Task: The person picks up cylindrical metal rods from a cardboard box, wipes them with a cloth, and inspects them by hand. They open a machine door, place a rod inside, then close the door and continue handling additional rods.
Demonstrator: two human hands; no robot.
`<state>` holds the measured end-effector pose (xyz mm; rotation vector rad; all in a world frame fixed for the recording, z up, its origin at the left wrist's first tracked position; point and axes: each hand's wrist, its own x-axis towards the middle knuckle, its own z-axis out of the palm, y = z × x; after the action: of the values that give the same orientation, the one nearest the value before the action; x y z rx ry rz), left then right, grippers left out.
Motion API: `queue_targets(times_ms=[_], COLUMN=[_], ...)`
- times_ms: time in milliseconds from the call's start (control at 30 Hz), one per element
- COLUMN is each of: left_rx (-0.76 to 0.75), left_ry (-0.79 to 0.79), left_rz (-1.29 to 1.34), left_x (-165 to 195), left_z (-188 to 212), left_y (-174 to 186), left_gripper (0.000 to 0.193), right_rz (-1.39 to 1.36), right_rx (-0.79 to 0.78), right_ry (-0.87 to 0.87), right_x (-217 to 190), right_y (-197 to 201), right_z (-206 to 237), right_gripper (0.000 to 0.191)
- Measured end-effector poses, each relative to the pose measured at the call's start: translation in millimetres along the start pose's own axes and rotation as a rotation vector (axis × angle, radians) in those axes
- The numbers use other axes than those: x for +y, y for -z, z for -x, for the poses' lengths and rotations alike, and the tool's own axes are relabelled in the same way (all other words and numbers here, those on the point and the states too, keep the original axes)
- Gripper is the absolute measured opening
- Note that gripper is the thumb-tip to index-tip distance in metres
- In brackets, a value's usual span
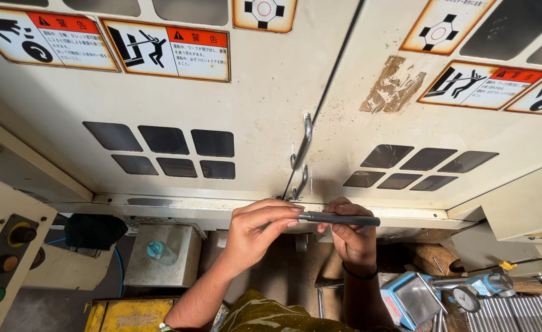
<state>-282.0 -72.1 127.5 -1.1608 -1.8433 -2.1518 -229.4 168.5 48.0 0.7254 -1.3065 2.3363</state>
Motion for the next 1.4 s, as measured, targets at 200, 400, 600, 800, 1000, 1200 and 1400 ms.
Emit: queue_targets(times_ms=[200, 400, 600, 800, 1000, 1200, 1400], left_rx=[-0.010, 0.117, 0.146, 0.113, 0.079, -0.002, -0.037], left_ry=[-0.037, 0.144, 0.282, 0.400, 0.461, 0.311, 0.150], left_rz=[-0.017, -0.156, 0.070, 0.438, 0.367, 0.052, 0.070], left_x=[6.7, 10.3, -13.0, -33.8, -28.5, -14.1, 6.1], left_z=[12.7, 28.5, 60.2, 89.7, 114.3, 133.8, 150.5], left_y=[-3.3, -10.7, -32.2, -77.1, -140.2, -185.4, -217.4], left_gripper=[0.012, 0.017, 0.025, 0.014, 0.016, 0.018, 0.022], right_rz=[0.017, -0.103, -0.054, 0.193, 0.262, 0.060, 0.006], right_rx=[0.015, 0.011, 0.079, 0.064, 0.155, 0.214, 0.187], right_ry=[-0.024, -0.105, -0.144, -0.104, -0.088, -0.116, -0.054], right_x=[-1.2, 11.7, 5.0, -38.7, -83.1, -113.9, -140.5], right_y=[-7.2, -24.2, -18.4, -3.9, 12.3, 34.2, 41.9], right_z=[13.1, 26.5, 49.8, 93.3, 145.2, 195.7, 224.3], right_gripper=[0.037, 0.039, 0.038, 0.036, 0.038, 0.038, 0.029])
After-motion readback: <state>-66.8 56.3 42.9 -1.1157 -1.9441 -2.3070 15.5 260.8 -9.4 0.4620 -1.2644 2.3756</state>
